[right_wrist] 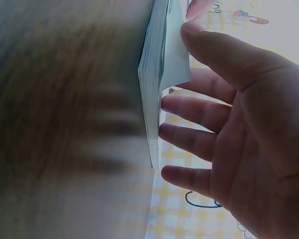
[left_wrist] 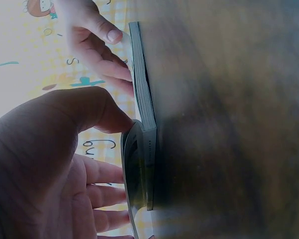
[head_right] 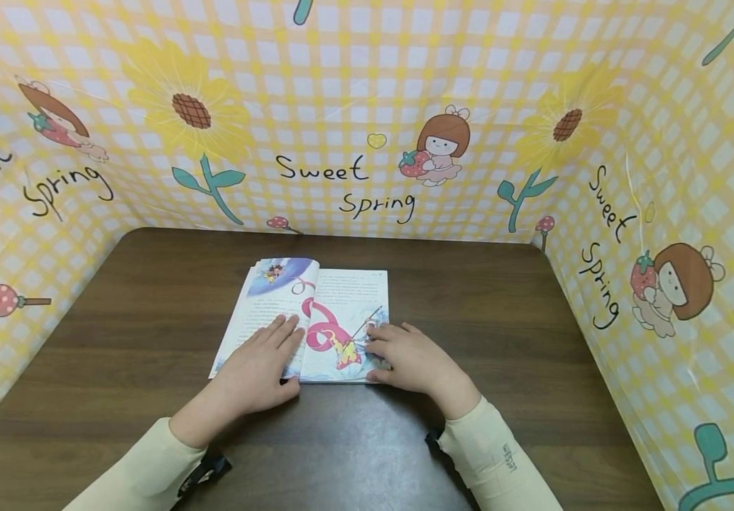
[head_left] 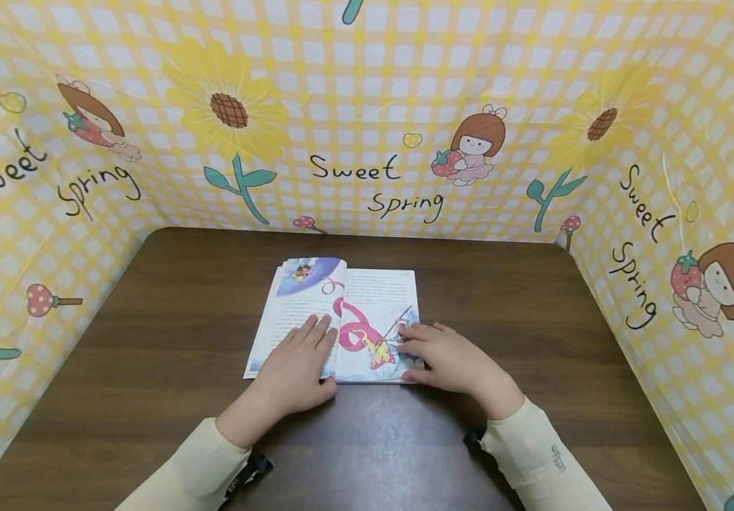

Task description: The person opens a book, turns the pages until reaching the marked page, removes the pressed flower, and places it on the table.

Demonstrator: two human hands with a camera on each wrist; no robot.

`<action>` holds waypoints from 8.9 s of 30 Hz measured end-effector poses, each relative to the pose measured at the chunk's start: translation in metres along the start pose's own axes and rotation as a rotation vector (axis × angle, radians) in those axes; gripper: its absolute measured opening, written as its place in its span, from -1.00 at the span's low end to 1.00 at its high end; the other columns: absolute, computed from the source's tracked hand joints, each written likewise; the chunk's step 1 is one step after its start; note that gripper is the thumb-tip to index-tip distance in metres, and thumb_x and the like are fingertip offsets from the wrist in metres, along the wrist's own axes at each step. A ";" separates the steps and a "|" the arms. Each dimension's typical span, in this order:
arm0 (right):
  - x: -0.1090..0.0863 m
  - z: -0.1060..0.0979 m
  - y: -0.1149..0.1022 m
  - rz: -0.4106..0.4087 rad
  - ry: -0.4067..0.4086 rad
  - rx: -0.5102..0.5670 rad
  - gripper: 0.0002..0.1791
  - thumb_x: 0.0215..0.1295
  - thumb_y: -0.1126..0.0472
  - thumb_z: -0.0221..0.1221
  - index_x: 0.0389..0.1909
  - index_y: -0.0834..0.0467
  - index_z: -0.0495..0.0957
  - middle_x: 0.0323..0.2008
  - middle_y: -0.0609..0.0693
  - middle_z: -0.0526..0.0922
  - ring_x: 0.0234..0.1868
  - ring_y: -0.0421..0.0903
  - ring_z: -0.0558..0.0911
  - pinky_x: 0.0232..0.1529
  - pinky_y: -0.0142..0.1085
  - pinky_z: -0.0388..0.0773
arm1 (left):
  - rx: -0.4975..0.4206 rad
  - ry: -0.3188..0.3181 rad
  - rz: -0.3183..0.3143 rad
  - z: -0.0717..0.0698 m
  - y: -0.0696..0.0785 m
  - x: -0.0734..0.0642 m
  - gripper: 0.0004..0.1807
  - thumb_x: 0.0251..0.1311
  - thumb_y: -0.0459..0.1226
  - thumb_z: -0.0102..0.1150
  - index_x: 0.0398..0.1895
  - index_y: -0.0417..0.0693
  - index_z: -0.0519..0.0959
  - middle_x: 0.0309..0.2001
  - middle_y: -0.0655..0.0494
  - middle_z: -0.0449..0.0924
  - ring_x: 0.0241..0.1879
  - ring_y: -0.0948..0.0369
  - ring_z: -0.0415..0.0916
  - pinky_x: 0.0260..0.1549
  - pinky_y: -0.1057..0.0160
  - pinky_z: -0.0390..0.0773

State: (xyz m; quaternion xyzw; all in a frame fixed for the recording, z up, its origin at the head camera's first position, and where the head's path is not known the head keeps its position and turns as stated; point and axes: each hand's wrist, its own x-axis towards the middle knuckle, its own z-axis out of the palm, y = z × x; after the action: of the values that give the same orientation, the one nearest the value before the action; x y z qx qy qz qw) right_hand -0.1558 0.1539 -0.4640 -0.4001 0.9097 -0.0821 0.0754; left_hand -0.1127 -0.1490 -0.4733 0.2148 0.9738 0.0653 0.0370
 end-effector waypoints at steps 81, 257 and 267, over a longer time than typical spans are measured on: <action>0.002 -0.005 0.008 -0.021 0.415 -0.129 -0.35 0.31 -0.06 0.37 0.37 0.04 0.49 0.33 0.07 0.54 0.29 0.07 0.56 0.29 0.03 0.49 | 0.175 0.266 0.123 0.009 0.005 0.005 -0.09 0.29 -0.16 0.14 0.68 0.05 -0.02 0.69 0.06 -0.32 0.66 -0.04 -0.40 0.55 -0.20 -0.32; -0.009 -0.008 0.011 0.019 0.353 -0.147 -0.65 0.32 0.10 0.37 0.10 0.05 0.70 0.21 0.06 0.66 0.19 0.02 0.67 0.15 -0.01 0.61 | 0.145 0.363 0.095 0.021 0.004 -0.003 -0.12 0.12 -0.11 0.34 0.58 0.22 0.27 0.67 -0.19 -0.40 0.60 -0.31 -0.27 0.41 -0.36 0.14; -0.007 -0.011 0.014 0.021 0.320 -0.151 -0.66 0.34 0.09 0.35 0.10 0.07 0.70 0.23 0.10 0.64 0.20 0.03 0.66 0.13 0.02 0.62 | 0.219 0.311 0.112 0.014 0.003 0.003 -0.40 0.27 0.00 0.24 0.35 -0.02 0.56 0.68 0.02 -0.15 0.66 -0.05 -0.29 0.53 -0.27 -0.27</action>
State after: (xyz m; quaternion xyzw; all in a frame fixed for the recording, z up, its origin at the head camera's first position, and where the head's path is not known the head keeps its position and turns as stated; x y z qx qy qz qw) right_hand -0.1632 0.1693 -0.4557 -0.3770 0.9177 -0.0755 -0.0996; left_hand -0.1130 -0.1436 -0.4870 0.2589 0.9555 -0.0065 -0.1410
